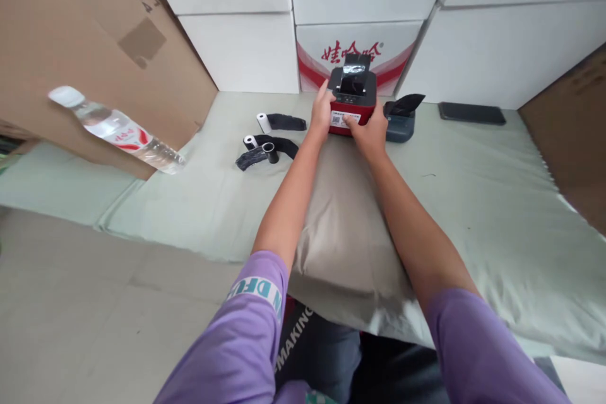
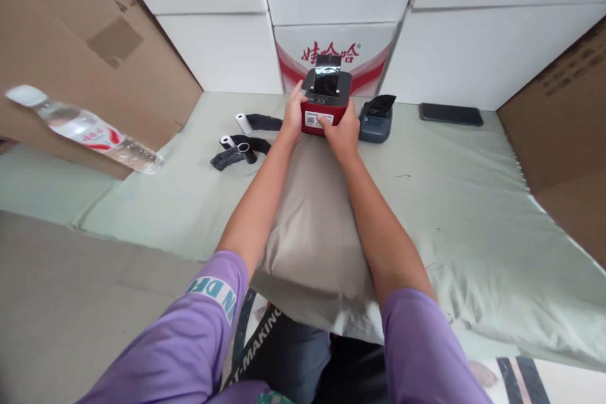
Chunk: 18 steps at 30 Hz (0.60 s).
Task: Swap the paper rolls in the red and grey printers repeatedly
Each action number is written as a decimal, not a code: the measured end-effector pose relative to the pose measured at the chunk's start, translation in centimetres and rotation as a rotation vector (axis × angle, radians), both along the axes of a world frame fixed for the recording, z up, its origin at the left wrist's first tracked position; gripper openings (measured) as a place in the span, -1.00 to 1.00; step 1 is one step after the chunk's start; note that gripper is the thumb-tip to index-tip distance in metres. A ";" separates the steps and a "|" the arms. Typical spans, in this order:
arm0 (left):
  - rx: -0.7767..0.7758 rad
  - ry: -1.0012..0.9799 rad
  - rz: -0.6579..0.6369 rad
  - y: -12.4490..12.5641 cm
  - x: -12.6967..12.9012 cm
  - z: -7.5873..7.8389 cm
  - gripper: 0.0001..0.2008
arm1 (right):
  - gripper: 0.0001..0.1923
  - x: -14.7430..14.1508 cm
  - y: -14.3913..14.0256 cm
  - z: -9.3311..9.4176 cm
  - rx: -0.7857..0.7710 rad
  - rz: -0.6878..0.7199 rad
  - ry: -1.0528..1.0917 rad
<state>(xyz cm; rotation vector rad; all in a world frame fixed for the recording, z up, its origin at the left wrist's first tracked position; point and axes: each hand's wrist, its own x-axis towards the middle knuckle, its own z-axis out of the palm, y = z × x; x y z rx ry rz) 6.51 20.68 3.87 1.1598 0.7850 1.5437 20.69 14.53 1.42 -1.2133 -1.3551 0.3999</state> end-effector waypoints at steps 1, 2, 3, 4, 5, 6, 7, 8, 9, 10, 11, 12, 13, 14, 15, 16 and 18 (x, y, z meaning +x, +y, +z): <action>-0.089 0.040 -0.007 0.1 -0.1 -0.1 -0.47 | -0.05 -0.1 0.3 -0.5 -0.012 -0.012 -0.048; -0.138 0.067 -0.015 0.0 -0.3 -0.2 -0.45 | -0.03 -0.1 0.5 -0.9 -0.022 -0.021 -0.096; -0.158 0.094 -0.025 -0.1 -0.4 -0.4 -0.43 | -0.02 0.0 0.6 -1.3 -0.030 -0.027 -0.139; -0.158 0.114 -0.034 -0.2 -0.6 -0.7 -0.43 | -0.01 0.0 0.7 -1.7 -0.037 -0.031 -0.170; -0.154 0.131 -0.043 -0.3 -0.7 -1.0 -0.43 | -0.01 0.1 0.8 -2.0 -0.046 -0.032 -0.190; -0.155 0.150 -0.051 -0.3 -0.8 -1.2 -0.43 | 0.00 0.2 0.9 -2.2 -0.054 -0.028 -0.201; -0.162 0.167 -0.054 -0.3 -0.8 -1.5 -0.43 | 0.00 0.2 1.0 -2.3 -0.063 -0.022 -0.206; -0.181 0.178 -0.052 -0.3 -0.7 -1.7 -0.44 | -0.01 0.2 1.1 -2.5 -0.071 -0.016 -0.208; -0.204 0.187 -0.048 -0.3 -0.6 -1.8 -0.43 | -0.03 0.3 1.2 -2.5 -0.078 -0.010 -0.210; -0.219 0.195 -0.034 -0.2 -0.6 -1.8 -0.43 | -0.05 0.3 1.3 -2.5 -0.085 -0.005 -0.215; -0.223 0.203 -0.011 -0.2 -0.5 -1.8 -0.43 | -0.05 0.3 1.4 -2.4 -0.091 -0.006 -0.227; -0.215 0.210 0.016 -0.2 -0.4 -1.7 -0.43 | -0.04 0.5 1.4 -2.2 -0.095 -0.016 -0.243; -0.196 0.214 0.042 -0.4 -0.4 -1.7 -0.45 | -0.03 0.7 1.4 -2.0 -0.094 -0.036 -0.260; -0.174 0.220 0.073 -0.8 -0.5 -1.6 -0.46 | -0.04 1.1 1.3 -1.7 -0.083 -0.065 -0.276; -0.153 0.233 0.115 -1.5 -0.6 -1.7 -0.48 | -0.08 1.5 1.0 -1.3 -0.062 -0.104 -0.287; -0.138 0.254 0.163 -2.5 -0.7 -1.9 -0.50 | -0.15 2.0 0.7 -1.0 -0.035 -0.154 -0.293; -0.124 0.349 0.300 -5.3 -1.2 -2.6 -0.55 | -0.31 3.1 -0.1 -0.4 0.000 -0.284 -0.284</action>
